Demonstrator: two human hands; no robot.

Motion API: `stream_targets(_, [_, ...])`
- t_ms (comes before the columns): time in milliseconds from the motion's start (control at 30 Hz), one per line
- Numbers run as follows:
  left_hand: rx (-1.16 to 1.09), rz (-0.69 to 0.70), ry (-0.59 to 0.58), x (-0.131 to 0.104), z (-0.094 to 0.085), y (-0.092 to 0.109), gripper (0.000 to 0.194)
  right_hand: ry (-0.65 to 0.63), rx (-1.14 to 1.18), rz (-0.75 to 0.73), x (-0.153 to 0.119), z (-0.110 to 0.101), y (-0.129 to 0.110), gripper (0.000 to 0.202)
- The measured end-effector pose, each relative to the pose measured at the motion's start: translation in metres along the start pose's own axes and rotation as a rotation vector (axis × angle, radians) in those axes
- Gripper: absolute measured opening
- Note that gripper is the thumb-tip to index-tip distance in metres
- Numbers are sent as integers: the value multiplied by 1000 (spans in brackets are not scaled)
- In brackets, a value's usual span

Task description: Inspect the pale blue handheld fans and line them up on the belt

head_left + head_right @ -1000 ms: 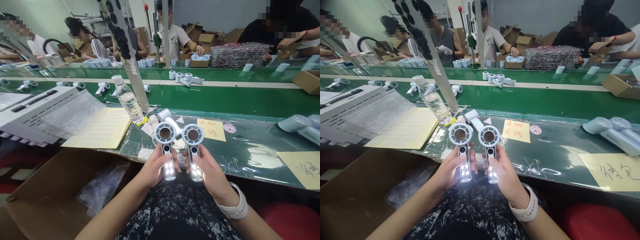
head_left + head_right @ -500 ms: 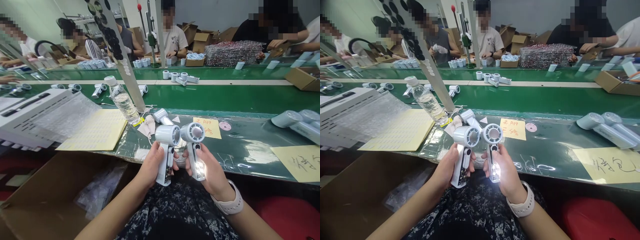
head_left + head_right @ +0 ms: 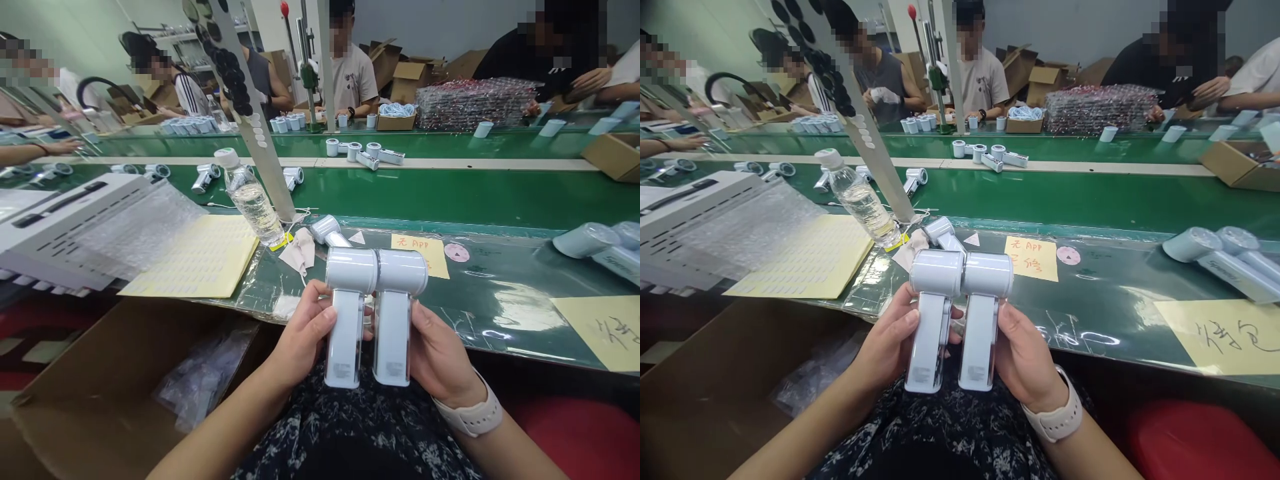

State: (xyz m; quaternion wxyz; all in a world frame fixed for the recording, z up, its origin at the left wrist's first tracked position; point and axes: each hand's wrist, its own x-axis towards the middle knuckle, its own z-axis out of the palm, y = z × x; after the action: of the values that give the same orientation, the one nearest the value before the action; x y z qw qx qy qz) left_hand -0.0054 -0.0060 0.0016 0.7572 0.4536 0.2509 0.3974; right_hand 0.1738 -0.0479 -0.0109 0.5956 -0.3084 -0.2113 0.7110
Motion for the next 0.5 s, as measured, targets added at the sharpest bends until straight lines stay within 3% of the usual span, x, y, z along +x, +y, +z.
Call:
stream_targets(233, [-6,24,-24,-4,3,5,37,46,-55,-53,-4,-1,-4,26])
stream_targets(500, [-92,-46,62,-1,1,-1,45,124,-88,5,-2,1,-3,33])
